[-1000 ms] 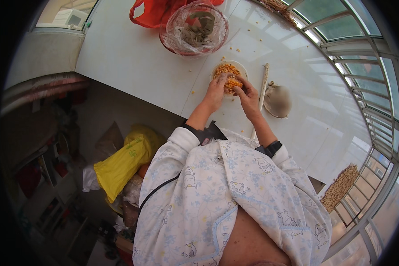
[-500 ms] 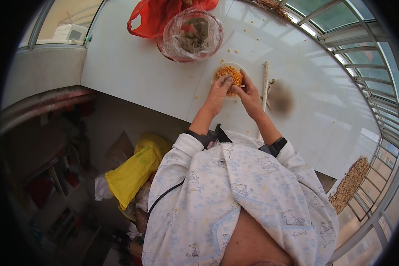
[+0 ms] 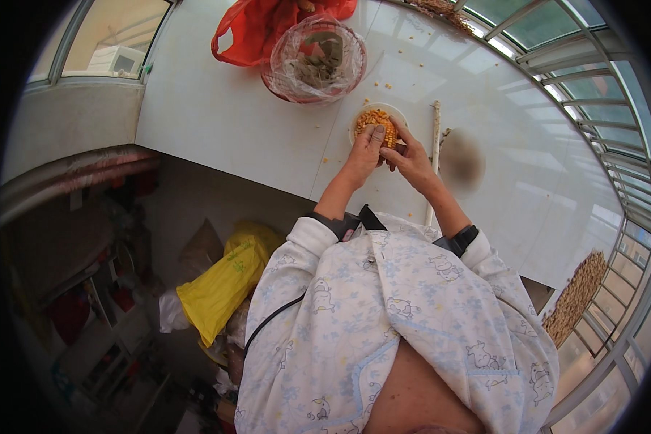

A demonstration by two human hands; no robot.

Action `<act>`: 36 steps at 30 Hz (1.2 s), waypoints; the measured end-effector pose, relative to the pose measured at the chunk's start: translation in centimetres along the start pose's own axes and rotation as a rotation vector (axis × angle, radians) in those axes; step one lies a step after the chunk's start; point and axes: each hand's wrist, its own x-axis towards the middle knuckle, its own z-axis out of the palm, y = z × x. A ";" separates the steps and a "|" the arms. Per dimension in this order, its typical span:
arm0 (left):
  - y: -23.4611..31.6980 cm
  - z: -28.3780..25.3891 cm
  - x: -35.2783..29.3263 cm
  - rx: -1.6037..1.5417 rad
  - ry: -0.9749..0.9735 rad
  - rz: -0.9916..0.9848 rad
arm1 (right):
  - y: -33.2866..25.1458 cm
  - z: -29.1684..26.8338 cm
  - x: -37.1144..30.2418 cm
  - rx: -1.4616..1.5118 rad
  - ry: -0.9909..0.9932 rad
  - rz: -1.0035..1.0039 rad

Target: The person removes corn kernels from a cob by hand, placing the kernels into a bowl on a white countertop. The person handles multiple corn cobs and collects the kernels in a bowl.

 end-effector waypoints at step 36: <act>9.5 0.7 -6.5 0.353 -0.165 0.389 | -11.5 4.6 -6.9 0.151 0.024 -0.129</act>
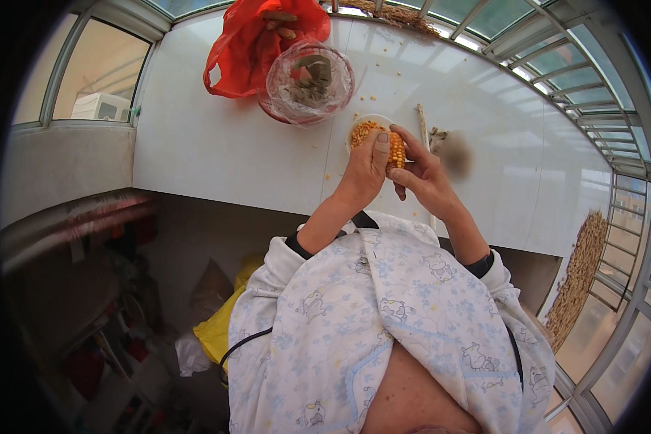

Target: The person removes corn kernels from a cob by hand, placing the kernels into a bowl on a white countertop. The person handles multiple corn cobs and collects the kernels in a bowl.

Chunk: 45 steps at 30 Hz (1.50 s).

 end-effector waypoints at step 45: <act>0.7 3.8 0.7 -0.023 0.216 0.044 | -1.5 -2.7 -1.2 -0.004 -0.038 0.030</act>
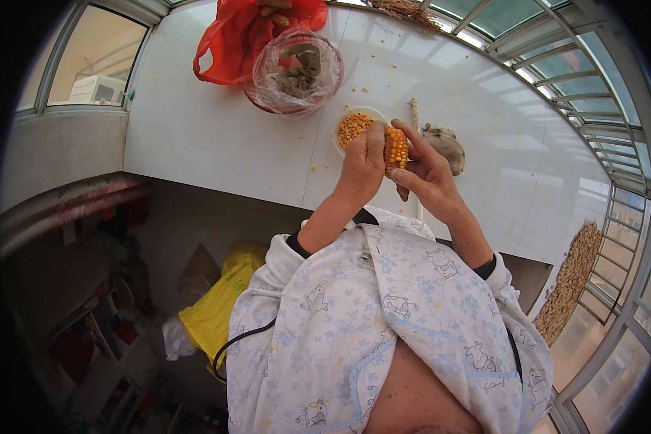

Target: The person removes corn kernels from a cob by hand, placing the kernels into a bowl on a white countertop. The person handles multiple corn cobs and collects the kernels in a bowl.

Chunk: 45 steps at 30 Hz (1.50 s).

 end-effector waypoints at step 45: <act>-0.7 -0.8 0.1 -0.108 -0.104 0.005 | -0.3 0.4 0.9 -0.263 0.031 -0.044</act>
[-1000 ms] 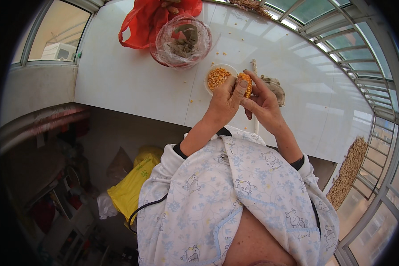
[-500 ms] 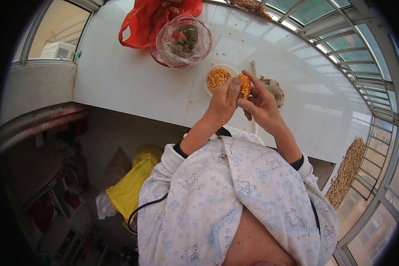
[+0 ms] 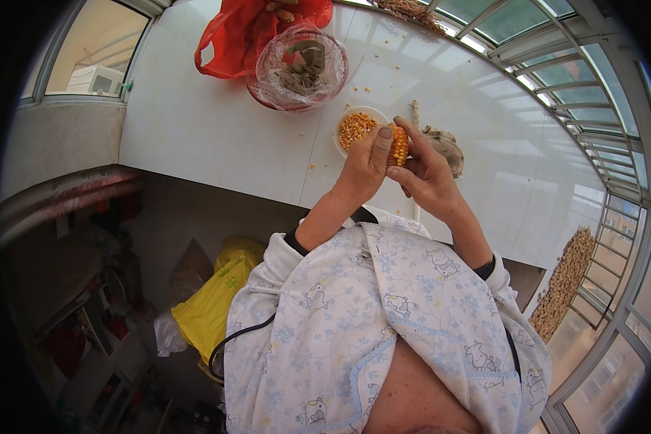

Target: The person removes corn kernels from a cob by hand, placing the kernels into a bowl on a white countertop. The person handles multiple corn cobs and collects the kernels in a bowl.

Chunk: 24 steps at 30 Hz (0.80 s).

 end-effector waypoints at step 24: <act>0.0 0.3 0.4 -0.221 -0.043 -0.093 | -1.6 -0.1 0.4 -0.423 0.001 -0.025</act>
